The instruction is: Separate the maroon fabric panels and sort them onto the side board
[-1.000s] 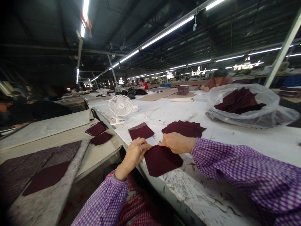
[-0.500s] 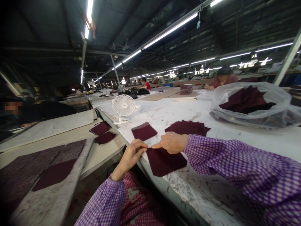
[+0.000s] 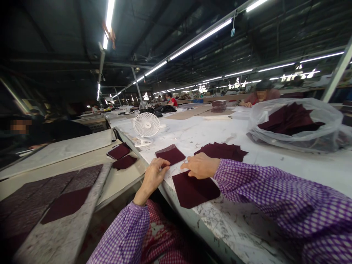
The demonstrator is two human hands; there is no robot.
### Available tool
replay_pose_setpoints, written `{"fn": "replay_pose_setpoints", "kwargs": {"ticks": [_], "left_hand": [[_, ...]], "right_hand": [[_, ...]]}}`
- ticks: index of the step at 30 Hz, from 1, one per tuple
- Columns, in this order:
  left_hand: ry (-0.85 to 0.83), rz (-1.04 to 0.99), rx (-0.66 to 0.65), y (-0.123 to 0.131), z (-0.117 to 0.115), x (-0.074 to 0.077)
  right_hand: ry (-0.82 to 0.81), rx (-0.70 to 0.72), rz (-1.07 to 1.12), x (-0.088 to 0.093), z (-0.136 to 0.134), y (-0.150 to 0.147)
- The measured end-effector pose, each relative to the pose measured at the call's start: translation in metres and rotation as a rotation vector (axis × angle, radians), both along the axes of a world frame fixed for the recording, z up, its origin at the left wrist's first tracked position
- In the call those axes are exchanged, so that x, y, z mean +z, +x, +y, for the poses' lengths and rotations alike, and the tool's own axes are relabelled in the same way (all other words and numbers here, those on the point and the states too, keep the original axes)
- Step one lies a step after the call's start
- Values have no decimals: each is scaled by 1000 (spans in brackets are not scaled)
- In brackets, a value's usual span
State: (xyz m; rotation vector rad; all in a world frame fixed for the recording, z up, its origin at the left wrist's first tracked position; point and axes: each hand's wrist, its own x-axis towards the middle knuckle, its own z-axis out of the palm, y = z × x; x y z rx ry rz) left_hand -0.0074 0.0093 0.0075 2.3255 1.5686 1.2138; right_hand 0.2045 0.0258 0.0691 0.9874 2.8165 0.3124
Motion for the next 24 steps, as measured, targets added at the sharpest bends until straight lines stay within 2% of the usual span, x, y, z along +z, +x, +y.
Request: {"fn": "replay_pose_setpoints", "kwargs": {"ticks": [2, 7, 10, 11, 13, 17, 21, 24], "left_hand": [[22, 148, 33, 5, 7, 3], [-31, 352, 97, 21, 19, 7], [-21, 443, 108, 26, 20, 10], [-15, 475, 106, 28, 21, 11], [-9, 529, 102, 30, 22, 14], [-18, 541, 92, 32, 26, 13], [-108, 191, 150, 27, 35, 9], [-175, -15, 210, 17, 44, 5]], "right_hand": [[-141, -44, 85, 2, 8, 2], [-407, 53, 309, 12, 34, 18], [-601, -84, 530, 23, 59, 47], [-614, -138, 580, 26, 67, 59], [-532, -244, 577, 27, 83, 83], [-287, -431, 413, 18, 102, 119], [-62, -532, 343, 12, 102, 125], [53, -433, 393, 16, 93, 105]]}}
